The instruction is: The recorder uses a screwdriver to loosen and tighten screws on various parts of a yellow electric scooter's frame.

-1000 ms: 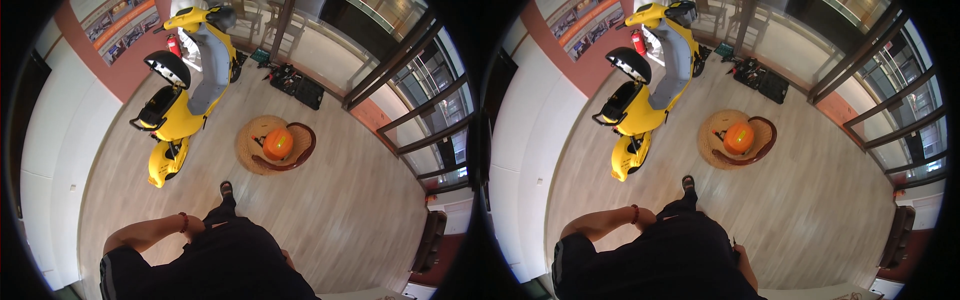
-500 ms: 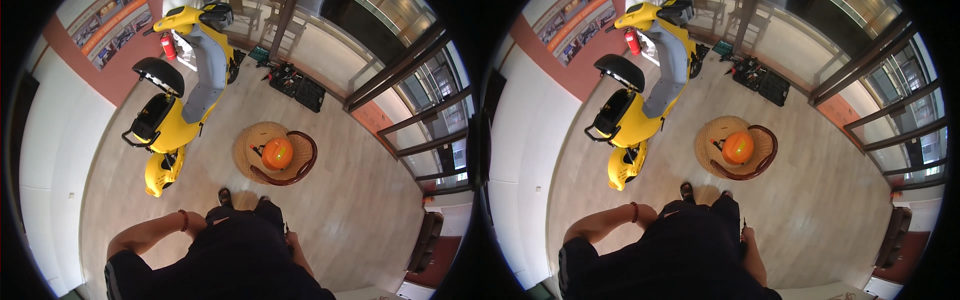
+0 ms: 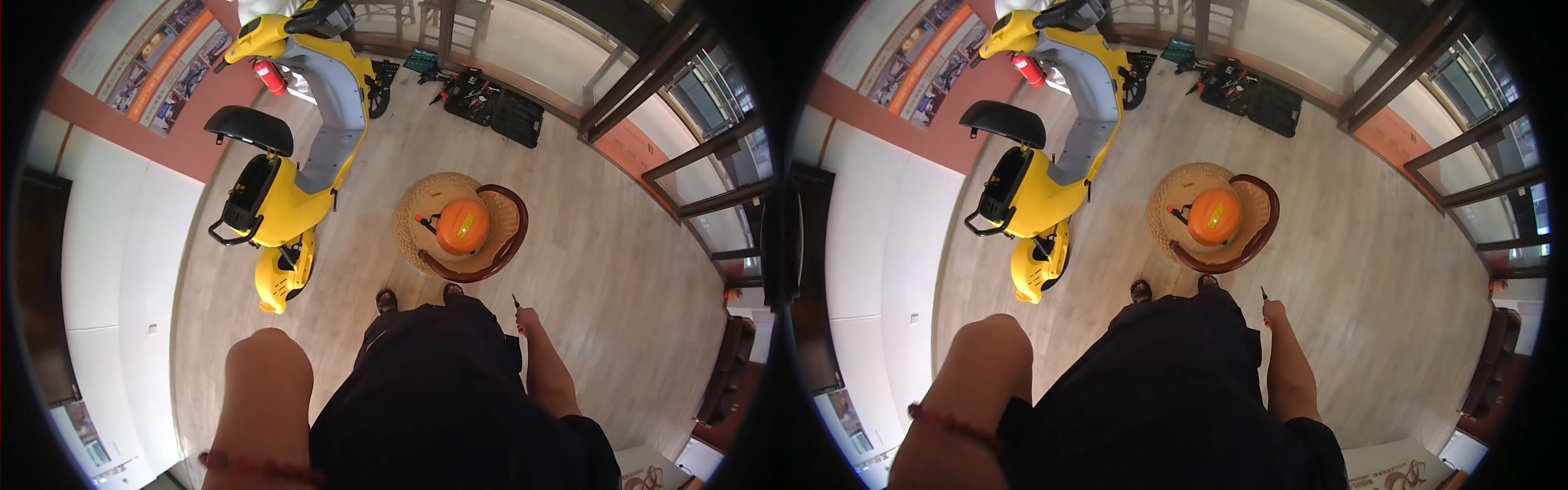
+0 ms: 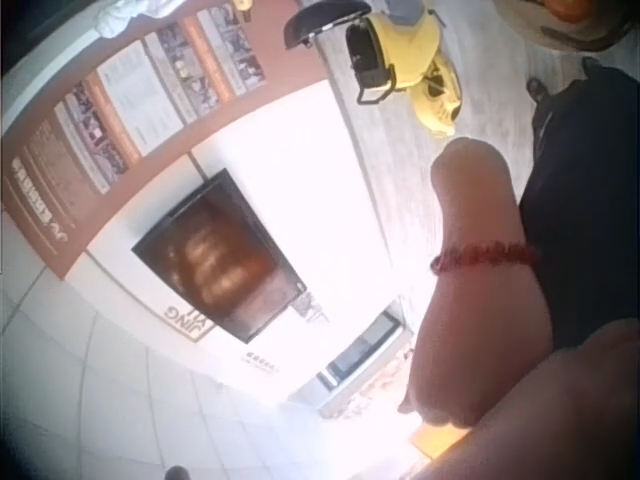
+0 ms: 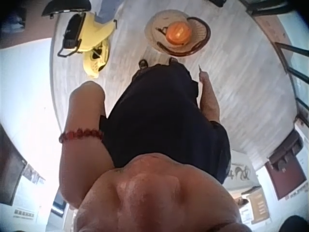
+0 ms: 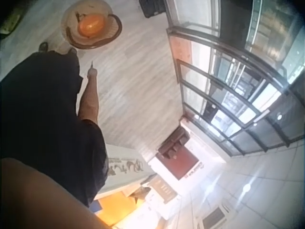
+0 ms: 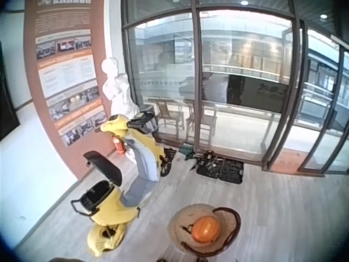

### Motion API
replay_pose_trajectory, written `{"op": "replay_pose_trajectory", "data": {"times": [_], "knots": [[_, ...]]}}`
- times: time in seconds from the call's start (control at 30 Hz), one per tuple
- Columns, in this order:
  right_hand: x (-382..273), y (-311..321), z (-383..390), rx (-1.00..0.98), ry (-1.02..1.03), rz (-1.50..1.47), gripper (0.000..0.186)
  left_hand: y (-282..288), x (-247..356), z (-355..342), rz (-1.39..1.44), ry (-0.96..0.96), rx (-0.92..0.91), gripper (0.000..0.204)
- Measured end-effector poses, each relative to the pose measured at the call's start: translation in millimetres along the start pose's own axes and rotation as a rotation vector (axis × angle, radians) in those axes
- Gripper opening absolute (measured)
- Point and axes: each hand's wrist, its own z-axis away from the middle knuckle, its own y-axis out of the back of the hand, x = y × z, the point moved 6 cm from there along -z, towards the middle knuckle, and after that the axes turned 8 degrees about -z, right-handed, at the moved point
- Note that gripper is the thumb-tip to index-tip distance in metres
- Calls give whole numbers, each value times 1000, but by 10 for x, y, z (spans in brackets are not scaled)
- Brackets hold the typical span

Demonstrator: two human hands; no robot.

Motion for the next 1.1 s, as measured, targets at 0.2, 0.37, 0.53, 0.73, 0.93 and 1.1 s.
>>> {"op": "replay_pose_trajectory", "data": {"times": [0.2,0.37,0.53,0.73,0.93,1.1], "knots": [[476,79,-648,-101,432,483,31,364,-809,174,79,158,182,23],[1162,54,-1314,-375,516,437,30,-28,-474,-132,-463,18,13,17],[1503,424,-1580,-283,105,200,29,358,-885,94,-87,267,136,18],[575,591,-836,-148,-31,-57,29,602,-1394,1579,-370,942,952,42],[25,491,-418,-153,-14,-29,19,-298,-1261,3002,-951,2403,-243,37],[446,189,-736,-171,5,121,22,-1090,-1161,3330,-467,2431,199,35]]}}
